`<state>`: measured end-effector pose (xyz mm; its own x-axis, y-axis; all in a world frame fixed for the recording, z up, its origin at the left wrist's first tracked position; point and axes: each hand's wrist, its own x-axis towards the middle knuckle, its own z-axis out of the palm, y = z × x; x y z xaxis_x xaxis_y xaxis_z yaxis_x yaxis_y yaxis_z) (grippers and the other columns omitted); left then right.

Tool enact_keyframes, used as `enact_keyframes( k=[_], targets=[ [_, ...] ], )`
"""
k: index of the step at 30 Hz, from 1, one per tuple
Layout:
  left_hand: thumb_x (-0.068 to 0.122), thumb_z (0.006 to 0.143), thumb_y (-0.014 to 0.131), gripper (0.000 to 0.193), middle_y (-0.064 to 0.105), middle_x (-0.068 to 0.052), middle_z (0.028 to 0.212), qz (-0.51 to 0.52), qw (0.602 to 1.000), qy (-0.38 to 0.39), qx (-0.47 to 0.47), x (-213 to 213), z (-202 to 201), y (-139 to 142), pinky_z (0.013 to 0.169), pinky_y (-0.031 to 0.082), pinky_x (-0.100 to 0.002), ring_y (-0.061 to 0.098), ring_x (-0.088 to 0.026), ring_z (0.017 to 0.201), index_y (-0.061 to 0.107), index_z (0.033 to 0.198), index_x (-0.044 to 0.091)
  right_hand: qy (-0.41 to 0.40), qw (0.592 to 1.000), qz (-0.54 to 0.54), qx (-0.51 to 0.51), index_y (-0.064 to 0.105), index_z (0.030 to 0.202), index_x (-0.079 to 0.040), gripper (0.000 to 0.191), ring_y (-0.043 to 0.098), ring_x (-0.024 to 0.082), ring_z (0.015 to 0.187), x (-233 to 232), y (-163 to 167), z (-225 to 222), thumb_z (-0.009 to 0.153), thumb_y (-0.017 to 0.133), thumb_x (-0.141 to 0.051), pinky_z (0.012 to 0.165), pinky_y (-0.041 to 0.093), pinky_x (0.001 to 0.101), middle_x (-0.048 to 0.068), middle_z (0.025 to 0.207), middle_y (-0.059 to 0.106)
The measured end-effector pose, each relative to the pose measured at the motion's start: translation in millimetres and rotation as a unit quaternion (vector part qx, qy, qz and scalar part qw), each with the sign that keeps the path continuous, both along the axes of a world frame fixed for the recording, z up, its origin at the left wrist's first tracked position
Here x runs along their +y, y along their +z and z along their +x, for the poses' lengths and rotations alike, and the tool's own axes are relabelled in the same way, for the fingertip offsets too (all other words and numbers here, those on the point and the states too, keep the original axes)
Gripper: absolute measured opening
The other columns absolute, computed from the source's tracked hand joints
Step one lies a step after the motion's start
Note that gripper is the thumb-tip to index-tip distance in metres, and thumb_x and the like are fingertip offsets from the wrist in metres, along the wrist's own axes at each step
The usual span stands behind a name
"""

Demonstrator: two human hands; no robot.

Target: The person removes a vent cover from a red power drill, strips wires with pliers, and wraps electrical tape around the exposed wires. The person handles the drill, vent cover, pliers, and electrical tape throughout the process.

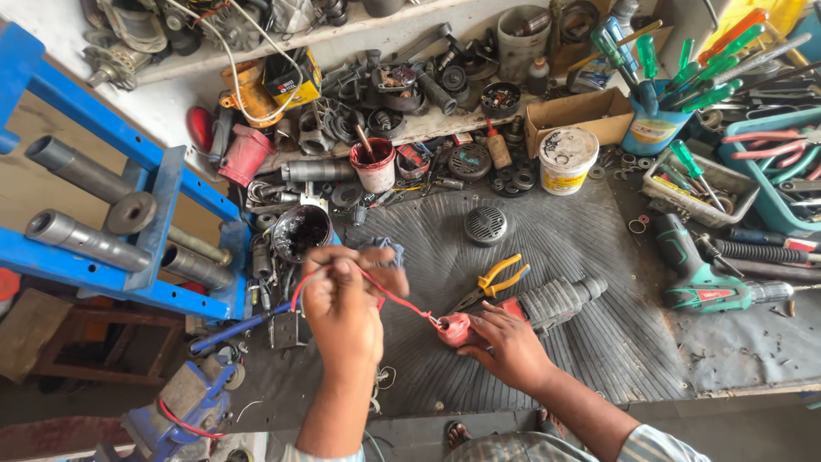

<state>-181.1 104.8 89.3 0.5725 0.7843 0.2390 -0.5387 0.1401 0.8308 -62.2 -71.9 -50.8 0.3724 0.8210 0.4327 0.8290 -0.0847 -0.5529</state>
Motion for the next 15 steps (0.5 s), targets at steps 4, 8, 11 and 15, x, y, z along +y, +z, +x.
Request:
enact_keyframes(
  k=[4,8,11,15],
  targets=[
    [0.021,0.114,0.051,0.027,0.070,-0.022,0.092,0.033,0.998,-0.043,-0.012,-16.4,-16.0,3.9,0.056,0.040,-0.027,0.049,-0.011,0.058,0.056,0.117,-0.005,0.004,1.000,0.006,-0.013,0.067,0.118,-0.002,0.060,0.065,0.041,0.115,-3.5,0.8,-0.8,0.074,0.086,-0.037,0.104,0.048,0.0492,0.016,0.110,0.072],
    [0.028,0.110,0.048,0.027,0.066,-0.017,0.066,0.058,0.989,-0.107,0.085,-11.6,-46.6,20.9,0.045,0.034,-0.022,0.046,-0.009,0.046,0.057,0.112,0.003,0.018,1.000,-0.009,0.002,0.065,0.121,-0.001,0.064,0.063,0.042,0.117,-7.4,0.5,-3.3,0.074,0.086,-0.039,0.105,0.047,0.0499,0.017,0.110,0.071],
    [0.029,0.111,0.050,0.032,0.068,-0.015,0.069,0.100,0.960,-0.224,0.135,-11.0,-72.2,42.3,0.052,0.041,-0.024,0.053,-0.010,0.054,0.059,0.097,0.002,0.048,0.999,-0.010,0.019,0.062,0.125,0.003,0.072,0.057,0.045,0.122,-15.1,4.3,-5.3,0.072,0.087,-0.040,0.105,0.042,0.0525,0.021,0.119,0.068],
    [0.025,0.108,0.053,0.028,0.066,-0.017,0.088,0.411,0.884,-0.172,0.139,-22.7,-100.3,69.1,0.078,0.050,-0.035,0.064,-0.021,0.084,0.065,0.094,0.003,0.093,0.983,0.086,0.135,0.055,0.136,0.007,0.071,0.049,0.045,0.133,-32.1,21.9,-20.6,0.081,0.079,-0.031,0.110,0.035,0.0524,0.025,0.136,0.059]
  ],
)
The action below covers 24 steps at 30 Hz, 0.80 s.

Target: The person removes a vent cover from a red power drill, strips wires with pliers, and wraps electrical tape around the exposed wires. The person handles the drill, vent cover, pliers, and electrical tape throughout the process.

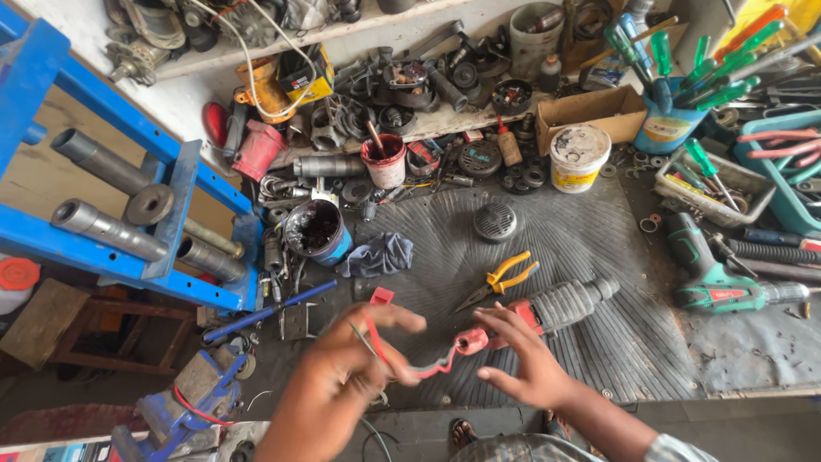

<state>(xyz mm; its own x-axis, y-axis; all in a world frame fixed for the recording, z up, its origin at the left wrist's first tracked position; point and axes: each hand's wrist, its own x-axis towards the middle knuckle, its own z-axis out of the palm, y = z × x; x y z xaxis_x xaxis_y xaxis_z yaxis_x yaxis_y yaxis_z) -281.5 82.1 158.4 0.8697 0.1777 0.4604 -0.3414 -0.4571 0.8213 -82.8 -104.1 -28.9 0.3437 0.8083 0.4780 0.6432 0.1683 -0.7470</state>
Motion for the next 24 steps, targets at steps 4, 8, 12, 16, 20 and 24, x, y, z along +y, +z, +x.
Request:
enact_keyframes(
  k=[4,8,12,16,20,24],
  targets=[
    [0.020,0.098,0.070,0.022,0.074,-0.012,0.110,-0.065,0.995,0.055,0.060,-21.8,5.3,-5.5,0.082,0.057,-0.030,0.069,-0.017,0.095,0.069,0.096,-0.001,0.017,0.991,0.076,0.111,0.063,0.137,0.001,0.048,0.064,0.032,0.132,-16.1,30.6,-28.1,0.097,0.068,-0.026,0.114,0.045,0.0454,0.020,0.135,0.067],
    [0.012,0.095,0.080,0.015,0.075,-0.011,0.089,-0.206,0.965,0.113,0.115,-47.6,14.9,-31.4,0.076,0.058,-0.032,0.072,-0.018,0.085,0.075,0.102,0.000,0.097,0.983,0.097,0.123,0.063,0.137,0.005,0.049,0.069,0.032,0.126,-21.7,57.4,-44.3,0.098,0.072,-0.023,0.107,0.051,0.0425,0.021,0.130,0.070],
    [0.011,0.100,0.070,0.016,0.070,-0.006,0.100,-0.064,0.988,0.140,0.004,-49.6,17.4,-49.1,0.083,0.058,-0.028,0.070,-0.013,0.095,0.078,0.110,0.001,0.101,0.939,-0.022,0.327,0.072,0.125,0.007,0.038,0.073,0.025,0.090,-20.8,63.6,-53.0,0.096,0.073,-0.017,0.081,0.057,0.0376,0.016,0.098,0.072],
    [0.012,0.091,0.071,0.019,0.078,-0.007,0.094,-0.339,0.920,0.162,0.109,-53.5,23.6,-73.6,0.071,0.057,-0.027,0.068,-0.013,0.077,0.076,0.108,0.006,0.090,0.918,-0.090,0.376,0.080,0.116,0.005,0.030,0.065,0.016,0.076,-28.1,54.2,-44.1,0.096,0.068,-0.014,0.067,0.054,0.0332,0.011,0.084,0.064],
    [0.015,0.087,0.078,0.012,0.081,-0.010,0.087,-0.292,0.930,0.172,0.139,-63.9,30.4,-105.8,0.068,0.061,-0.030,0.076,-0.016,0.076,0.077,0.095,0.006,0.121,0.967,-0.101,0.202,0.077,0.110,0.003,0.024,0.068,0.013,0.079,-45.4,45.9,-20.6,0.098,0.070,-0.016,0.071,0.056,0.0306,0.009,0.085,0.071],
    [0.020,0.084,0.083,0.018,0.076,-0.006,0.086,0.053,0.980,0.187,0.051,-72.5,41.4,-115.8,0.071,0.060,-0.034,0.077,-0.021,0.083,0.074,0.094,0.009,0.063,0.957,-0.167,0.230,0.078,0.108,0.000,0.025,0.074,0.011,0.077,-59.3,41.6,-6.0,0.093,0.072,-0.019,0.068,0.060,0.0296,0.006,0.088,0.077]
  ],
)
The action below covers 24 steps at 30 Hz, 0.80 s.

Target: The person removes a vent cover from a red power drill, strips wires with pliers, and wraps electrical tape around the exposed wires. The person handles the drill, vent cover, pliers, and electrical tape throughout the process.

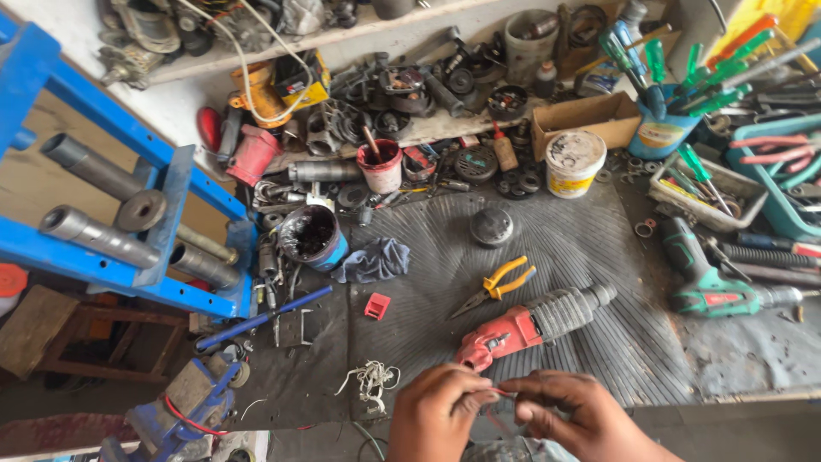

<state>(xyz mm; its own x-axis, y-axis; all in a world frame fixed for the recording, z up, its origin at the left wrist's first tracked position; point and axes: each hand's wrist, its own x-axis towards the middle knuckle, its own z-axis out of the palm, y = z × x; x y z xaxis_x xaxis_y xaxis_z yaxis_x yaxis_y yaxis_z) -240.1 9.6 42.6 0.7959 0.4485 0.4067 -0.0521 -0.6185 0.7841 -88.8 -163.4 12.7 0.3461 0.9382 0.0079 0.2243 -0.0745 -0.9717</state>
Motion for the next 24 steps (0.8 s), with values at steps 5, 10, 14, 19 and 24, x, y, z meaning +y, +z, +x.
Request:
enact_keyframes(
  k=[5,10,14,19,24],
  targets=[
    [0.025,0.086,0.081,0.022,0.073,-0.007,0.085,0.069,0.996,-0.060,0.005,-8.7,26.4,15.4,0.067,0.057,-0.040,0.073,-0.028,0.080,0.069,0.086,0.006,-0.070,0.941,-0.080,0.321,0.077,0.110,-0.001,0.027,0.066,0.011,0.075,-13.2,-12.4,6.5,0.085,0.072,-0.011,0.069,0.055,0.0293,0.005,0.089,0.074],
    [0.028,0.103,0.066,0.033,0.069,-0.009,0.069,-0.119,0.955,-0.126,0.239,6.9,59.3,3.6,0.062,0.052,-0.036,0.069,-0.018,0.065,0.070,0.080,0.005,-0.010,0.968,-0.044,0.249,0.076,0.099,0.003,0.018,0.065,0.008,0.077,-23.2,-45.6,24.3,0.097,0.069,-0.013,0.071,0.055,0.0274,0.004,0.084,0.076],
    [0.029,0.096,0.065,0.025,0.073,-0.010,0.089,-0.280,0.918,-0.207,0.189,32.4,112.8,-42.2,0.074,0.055,-0.034,0.069,-0.019,0.081,0.072,0.091,0.005,-0.118,0.986,0.010,0.121,0.070,0.099,0.001,0.012,0.063,0.012,0.082,-12.7,-82.3,31.1,0.098,0.068,-0.010,0.074,0.053,0.0299,0.006,0.090,0.068],
    [0.034,0.066,0.079,0.049,0.067,-0.016,0.118,0.282,0.946,0.075,0.139,58.0,135.8,-99.7,0.084,0.046,-0.050,0.062,-0.037,0.105,0.071,0.104,0.004,-0.204,0.947,0.070,-0.236,0.066,0.095,-0.004,0.015,0.071,0.029,0.087,-3.0,-99.4,33.9,0.081,0.065,0.001,0.078,0.056,0.0347,0.011,0.092,0.070],
    [0.035,0.092,0.074,0.027,0.065,-0.007,0.112,0.331,0.886,0.083,0.315,62.0,142.1,-129.6,0.085,0.052,-0.047,0.064,-0.030,0.106,0.064,0.100,0.010,-0.111,0.866,0.205,-0.443,0.060,0.101,-0.002,0.024,0.070,0.035,0.105,28.9,-84.3,56.1,0.079,0.070,-0.004,0.099,0.049,0.0515,0.012,0.110,0.071]
  ],
)
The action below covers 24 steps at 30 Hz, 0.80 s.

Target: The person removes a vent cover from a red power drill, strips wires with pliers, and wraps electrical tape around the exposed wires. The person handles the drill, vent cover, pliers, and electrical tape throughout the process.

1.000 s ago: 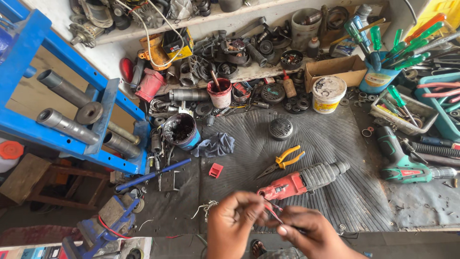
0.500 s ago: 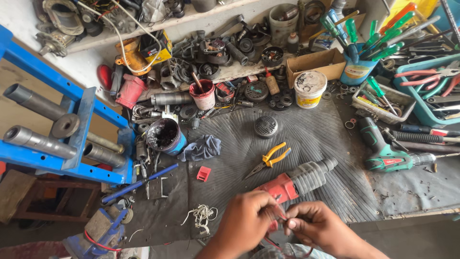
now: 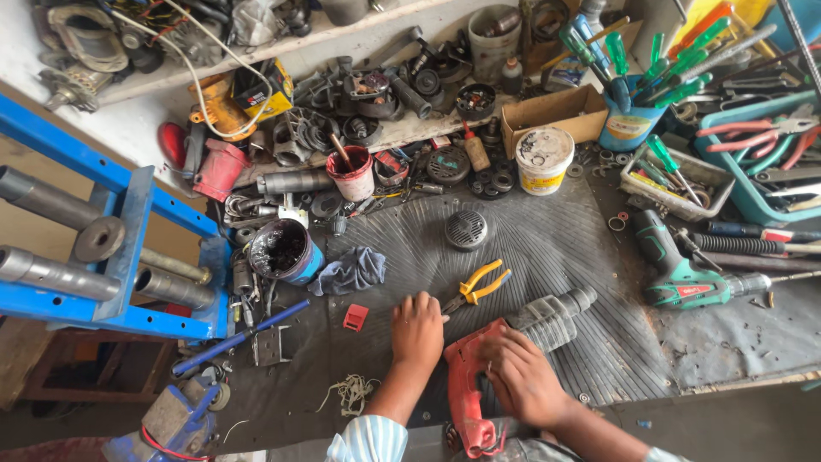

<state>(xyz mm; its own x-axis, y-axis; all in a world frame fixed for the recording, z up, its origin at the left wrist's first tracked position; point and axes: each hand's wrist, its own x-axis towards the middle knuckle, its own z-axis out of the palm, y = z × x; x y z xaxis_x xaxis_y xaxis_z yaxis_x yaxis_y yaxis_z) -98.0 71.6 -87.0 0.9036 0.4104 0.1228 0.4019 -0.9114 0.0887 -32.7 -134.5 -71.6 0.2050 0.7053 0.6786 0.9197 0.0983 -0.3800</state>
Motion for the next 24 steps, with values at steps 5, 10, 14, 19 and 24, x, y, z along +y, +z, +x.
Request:
enact_keyframes(
  k=[5,10,14,19,24],
  targets=[
    [0.033,0.100,0.069,0.026,0.074,-0.015,0.092,-0.176,0.976,0.109,0.061,20.2,4.4,2.9,0.066,0.050,-0.046,0.069,-0.034,0.084,0.062,0.105,0.009,-0.035,0.995,0.023,-0.092,0.055,0.099,-0.002,0.023,0.069,0.032,0.109,27.1,4.2,12.5,0.080,0.066,-0.005,0.095,0.049,0.0495,0.015,0.119,0.071],
    [0.008,0.090,0.073,0.011,0.073,-0.007,0.079,-0.587,0.753,0.108,-0.275,59.4,-11.2,21.7,0.063,0.057,-0.031,0.069,-0.015,0.068,0.068,0.099,0.002,-0.037,0.995,0.028,-0.091,0.057,0.098,-0.005,0.023,0.071,0.029,0.103,45.5,3.3,19.2,0.079,0.069,-0.009,0.092,0.051,0.0471,0.010,0.113,0.072],
    [0.002,0.094,0.071,0.012,0.068,-0.005,0.103,-0.545,0.682,0.035,-0.486,79.0,-42.1,44.5,0.081,0.055,-0.030,0.067,-0.014,0.089,0.069,0.105,0.001,-0.040,0.996,-0.059,-0.046,0.064,0.103,-0.001,0.026,0.070,0.031,0.091,66.8,5.7,31.1,0.081,0.069,-0.013,0.087,0.052,0.0458,0.013,0.101,0.069],
    [0.026,0.104,0.060,0.016,0.064,-0.007,0.107,-0.531,0.520,0.019,-0.668,129.6,-96.3,64.8,0.090,0.056,-0.046,0.069,-0.023,0.105,0.065,0.111,0.013,0.021,0.975,0.054,0.216,0.060,0.102,-0.002,0.010,0.069,0.025,0.106,91.1,17.1,48.0,0.102,0.061,-0.012,0.090,0.056,0.0313,0.014,0.114,0.068],
    [0.037,0.102,0.058,0.025,0.068,-0.008,0.093,-0.759,0.369,0.318,-0.432,128.7,-130.5,20.7,0.083,0.057,-0.049,0.069,-0.027,0.092,0.063,0.100,0.013,0.027,0.757,0.029,0.652,0.073,0.115,0.004,0.027,0.068,0.018,0.096,62.5,24.4,30.3,0.098,0.061,-0.013,0.086,0.054,0.0325,0.011,0.105,0.070]
  ],
)
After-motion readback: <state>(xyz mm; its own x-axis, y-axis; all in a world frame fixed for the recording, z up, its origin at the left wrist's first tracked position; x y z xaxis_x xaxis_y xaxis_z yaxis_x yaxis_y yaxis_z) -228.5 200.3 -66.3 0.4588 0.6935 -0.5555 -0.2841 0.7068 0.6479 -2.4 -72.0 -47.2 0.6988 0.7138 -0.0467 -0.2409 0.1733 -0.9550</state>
